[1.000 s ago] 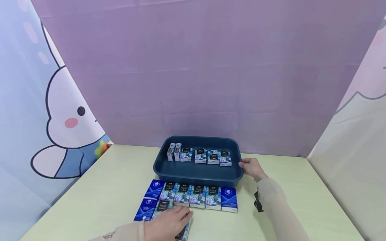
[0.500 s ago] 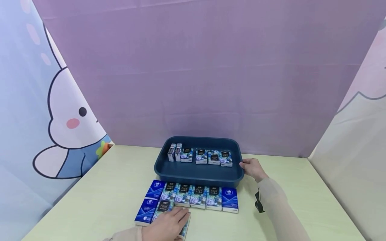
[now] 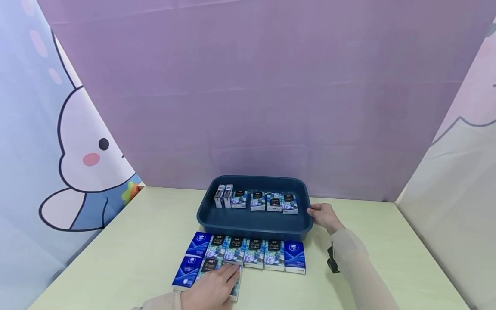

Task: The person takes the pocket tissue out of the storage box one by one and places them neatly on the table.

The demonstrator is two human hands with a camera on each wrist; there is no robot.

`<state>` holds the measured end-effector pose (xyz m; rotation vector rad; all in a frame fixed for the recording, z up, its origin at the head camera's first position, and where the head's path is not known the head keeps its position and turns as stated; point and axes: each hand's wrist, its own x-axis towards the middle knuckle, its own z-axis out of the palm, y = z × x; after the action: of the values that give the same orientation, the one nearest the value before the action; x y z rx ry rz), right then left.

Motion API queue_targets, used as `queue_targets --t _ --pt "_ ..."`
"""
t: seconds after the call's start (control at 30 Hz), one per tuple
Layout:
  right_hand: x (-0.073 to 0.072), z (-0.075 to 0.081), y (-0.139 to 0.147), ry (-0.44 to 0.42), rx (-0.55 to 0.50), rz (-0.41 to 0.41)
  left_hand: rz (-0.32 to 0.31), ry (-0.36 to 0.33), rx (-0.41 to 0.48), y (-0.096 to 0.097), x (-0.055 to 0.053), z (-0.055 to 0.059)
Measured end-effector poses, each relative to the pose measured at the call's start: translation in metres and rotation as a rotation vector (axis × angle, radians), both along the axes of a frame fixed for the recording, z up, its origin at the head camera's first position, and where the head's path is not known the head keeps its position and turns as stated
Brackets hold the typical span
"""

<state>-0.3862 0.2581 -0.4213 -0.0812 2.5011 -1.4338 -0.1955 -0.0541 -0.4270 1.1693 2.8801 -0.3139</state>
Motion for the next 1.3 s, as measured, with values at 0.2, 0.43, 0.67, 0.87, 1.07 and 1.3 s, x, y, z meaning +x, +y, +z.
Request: queue_targets --t 0.2,0.43,0.67,0.87,1.07,1.3 --pt "-0.0011 -0.0011 0.0010 0.000 -0.012 0.000 0.030 -0.006 -0.011 0.0002 -0.0007 0.0010" --pt "-0.0017 -0.0013 0.0002 -0.023 -0.019 -0.014 0.053 -0.021 -0.023 -0.0002 -0.0018 0.0010" --pt "-0.0021 -0.0003 0.0000 -0.012 -0.015 -0.013 0.048 -0.025 -0.017 -0.0007 -0.0034 0.0014" --pt "-0.0015 -0.0015 0.0011 -0.015 -0.025 -0.015 0.047 -0.040 -0.022 -0.0009 -0.0046 0.0027" --pt "-0.0019 -0.0024 0.0023 -0.018 -0.023 -0.016 0.044 -0.056 -0.032 -0.0009 -0.0046 0.0043" --pt "-0.0010 0.0004 0.0019 0.000 -0.029 -0.003 0.041 -0.066 -0.059 -0.0011 -0.0064 0.0060"
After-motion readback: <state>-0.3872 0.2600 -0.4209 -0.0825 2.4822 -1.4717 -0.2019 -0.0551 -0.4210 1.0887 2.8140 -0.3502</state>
